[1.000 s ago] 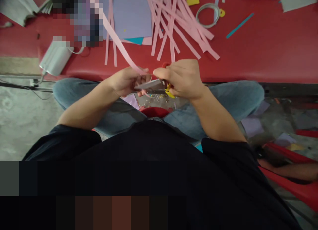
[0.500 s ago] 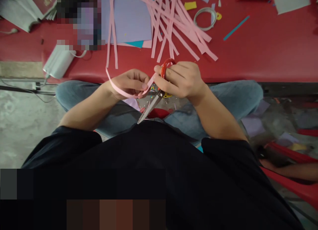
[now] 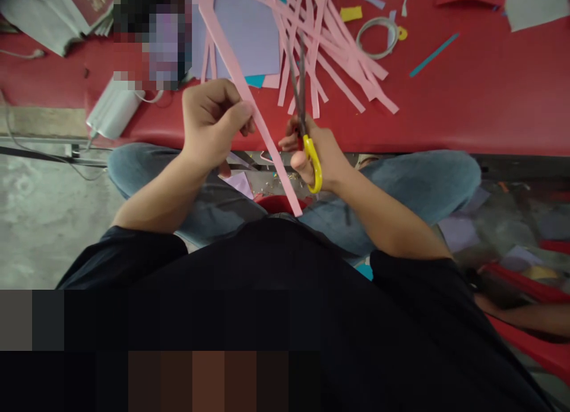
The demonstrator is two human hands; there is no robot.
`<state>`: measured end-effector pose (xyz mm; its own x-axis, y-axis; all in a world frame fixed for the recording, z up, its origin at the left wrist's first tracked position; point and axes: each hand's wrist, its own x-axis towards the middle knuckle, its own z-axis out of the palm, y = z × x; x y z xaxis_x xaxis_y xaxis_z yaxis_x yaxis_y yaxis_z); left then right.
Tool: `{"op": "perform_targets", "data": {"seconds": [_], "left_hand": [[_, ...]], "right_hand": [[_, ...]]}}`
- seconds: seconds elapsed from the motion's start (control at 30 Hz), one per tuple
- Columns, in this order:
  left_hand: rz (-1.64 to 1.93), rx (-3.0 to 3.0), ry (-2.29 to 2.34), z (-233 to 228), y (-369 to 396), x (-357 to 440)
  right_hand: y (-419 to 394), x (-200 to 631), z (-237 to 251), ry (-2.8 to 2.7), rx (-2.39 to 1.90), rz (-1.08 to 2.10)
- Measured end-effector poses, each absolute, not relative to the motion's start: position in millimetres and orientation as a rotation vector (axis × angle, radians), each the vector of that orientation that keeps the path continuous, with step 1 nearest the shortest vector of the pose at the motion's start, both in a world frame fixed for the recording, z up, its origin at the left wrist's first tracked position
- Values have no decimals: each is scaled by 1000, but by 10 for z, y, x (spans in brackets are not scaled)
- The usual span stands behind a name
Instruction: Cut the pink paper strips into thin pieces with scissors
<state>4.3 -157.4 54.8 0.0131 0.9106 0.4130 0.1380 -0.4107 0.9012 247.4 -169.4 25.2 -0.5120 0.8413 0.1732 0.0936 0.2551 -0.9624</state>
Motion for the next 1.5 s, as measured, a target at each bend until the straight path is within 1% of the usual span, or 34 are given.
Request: {"op": "perform_targets", "data": {"seconds": [0.1,0.23,0.37,0.53,0.83,1.13,1.3,1.5], "left_hand": [[1547,1662,1153,564,-1602,42],[1614,1707,1049,497,-1596,72],[1632,1719,991,381,-1563,106],[1604,1680,1017,361,-1554,128],[1593,1604,985,522,-1641,169],[1514,1646,1066,324,-1579,101],[1501,1653,1057,468,-1647,120],[1647,1570,1026,414,-1634,207]], "right_hand": [[-1782,2478,275,-1938,-876,1349],[-1872,2456,443,-2106,-898,1305],[-1897,2430,533,-2159,-895,1309],[-1918,2419,532,-2163,-897,1349],[-1933,2382,594,-2188,-920,1300],[-1943,2387,595,-2158,-956,1297],[-1947,2396,603,-2191,-940,1256],[-1946,2392,615,-2216,-943,1260]]}}
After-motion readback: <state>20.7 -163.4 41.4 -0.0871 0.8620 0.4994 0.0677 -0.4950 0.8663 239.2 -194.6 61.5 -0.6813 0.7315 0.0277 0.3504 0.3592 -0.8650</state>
